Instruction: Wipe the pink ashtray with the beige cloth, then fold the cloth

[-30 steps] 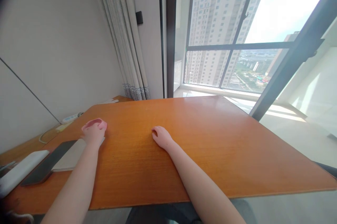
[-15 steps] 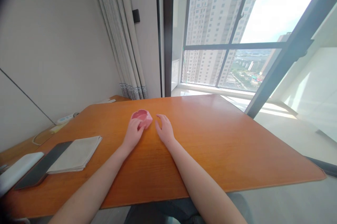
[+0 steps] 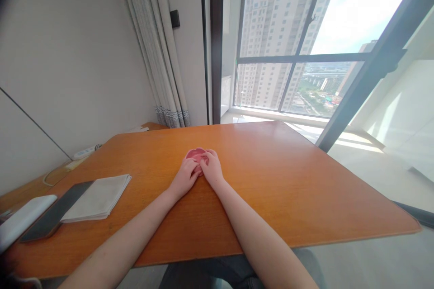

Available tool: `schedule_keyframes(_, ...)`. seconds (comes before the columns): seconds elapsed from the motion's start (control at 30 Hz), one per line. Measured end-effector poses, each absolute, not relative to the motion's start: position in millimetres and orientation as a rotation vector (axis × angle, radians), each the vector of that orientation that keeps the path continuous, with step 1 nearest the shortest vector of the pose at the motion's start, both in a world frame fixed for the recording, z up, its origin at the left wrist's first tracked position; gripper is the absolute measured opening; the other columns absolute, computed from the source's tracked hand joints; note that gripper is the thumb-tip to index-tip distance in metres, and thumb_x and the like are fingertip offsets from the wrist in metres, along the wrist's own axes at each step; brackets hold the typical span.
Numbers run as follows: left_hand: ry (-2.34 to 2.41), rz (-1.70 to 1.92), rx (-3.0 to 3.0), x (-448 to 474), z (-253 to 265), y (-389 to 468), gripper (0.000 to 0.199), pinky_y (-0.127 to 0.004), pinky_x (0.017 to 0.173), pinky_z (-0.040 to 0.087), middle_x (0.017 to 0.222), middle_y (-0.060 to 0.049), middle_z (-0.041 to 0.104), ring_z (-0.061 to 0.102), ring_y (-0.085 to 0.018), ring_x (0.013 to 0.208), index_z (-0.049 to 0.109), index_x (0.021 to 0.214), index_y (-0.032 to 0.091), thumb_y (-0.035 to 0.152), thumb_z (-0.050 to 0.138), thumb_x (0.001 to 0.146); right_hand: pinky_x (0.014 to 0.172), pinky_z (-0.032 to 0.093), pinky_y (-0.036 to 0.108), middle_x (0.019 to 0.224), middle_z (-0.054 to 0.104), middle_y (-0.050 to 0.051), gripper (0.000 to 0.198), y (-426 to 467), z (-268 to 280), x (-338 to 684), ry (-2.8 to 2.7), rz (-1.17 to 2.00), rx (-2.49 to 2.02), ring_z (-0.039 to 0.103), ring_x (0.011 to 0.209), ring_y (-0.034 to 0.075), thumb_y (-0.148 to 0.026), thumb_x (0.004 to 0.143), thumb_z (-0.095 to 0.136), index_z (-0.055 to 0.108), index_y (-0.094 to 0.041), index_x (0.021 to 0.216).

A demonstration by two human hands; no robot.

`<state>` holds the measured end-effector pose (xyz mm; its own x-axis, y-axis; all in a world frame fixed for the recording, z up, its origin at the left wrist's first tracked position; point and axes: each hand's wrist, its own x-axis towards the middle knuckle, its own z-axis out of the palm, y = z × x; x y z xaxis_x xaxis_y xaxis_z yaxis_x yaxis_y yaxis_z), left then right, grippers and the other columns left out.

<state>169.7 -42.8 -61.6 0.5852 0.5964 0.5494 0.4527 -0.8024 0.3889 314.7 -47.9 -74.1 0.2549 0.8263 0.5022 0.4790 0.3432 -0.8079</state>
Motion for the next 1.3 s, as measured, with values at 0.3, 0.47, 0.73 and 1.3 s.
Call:
schedule_keyframes(0.3,0.847,0.975,2.554,171,-61,-41,0.014,-0.050,0.103,0.030,0.098,-0.008,0.060,0.050,-0.023,0.101,0.060,0.090,0.018,0.022,0.050,0.081,0.094,0.040,0.037,0.100,0.057,0.008,0.018,-44,-80,317,-1.347,0.370,-1.328,0.053,0.101,0.021,-0.015,0.069,0.046,0.061,-0.020,0.078)
schedule_keyframes(0.47,0.763,0.990,2.522,145,-40,-39,0.035,-0.042,0.105,0.033,0.124,-0.010,0.053,0.045,-0.023,0.119,0.055,0.117,0.021,0.031,0.052,0.083,0.094,0.041,0.038,0.098,0.059,0.008,0.016,-44,-80,320,-1.316,0.370,-1.333,0.053,0.099,0.021,-0.018,0.070,0.048,0.062,-0.020,0.078)
schedule_keyframes(0.73,2.056,1.186,2.192,-26,-19,-25,0.029,-0.038,0.094,0.041,0.105,-0.011,0.061,0.055,-0.024,0.103,0.059,0.097,0.016,0.031,0.038,0.084,0.093,0.041,0.039,0.099,0.061,0.010,0.022,-42,-81,322,-1.309,0.352,-1.364,0.054,0.100,0.023,-0.019,0.069,0.049,0.065,-0.018,0.084)
schedule_keyframes(1.3,2.589,0.232,1.760,-112,-46,-57,0.081,-0.055,0.075,0.043,0.106,-0.026,0.060,0.056,-0.045,0.096,0.060,0.102,0.010,0.077,0.042,0.061,0.097,0.039,0.041,0.104,0.060,0.010,0.025,-38,-84,332,-1.289,0.311,-1.374,0.052,0.104,0.023,-0.023,0.073,0.048,0.066,-0.018,0.091)
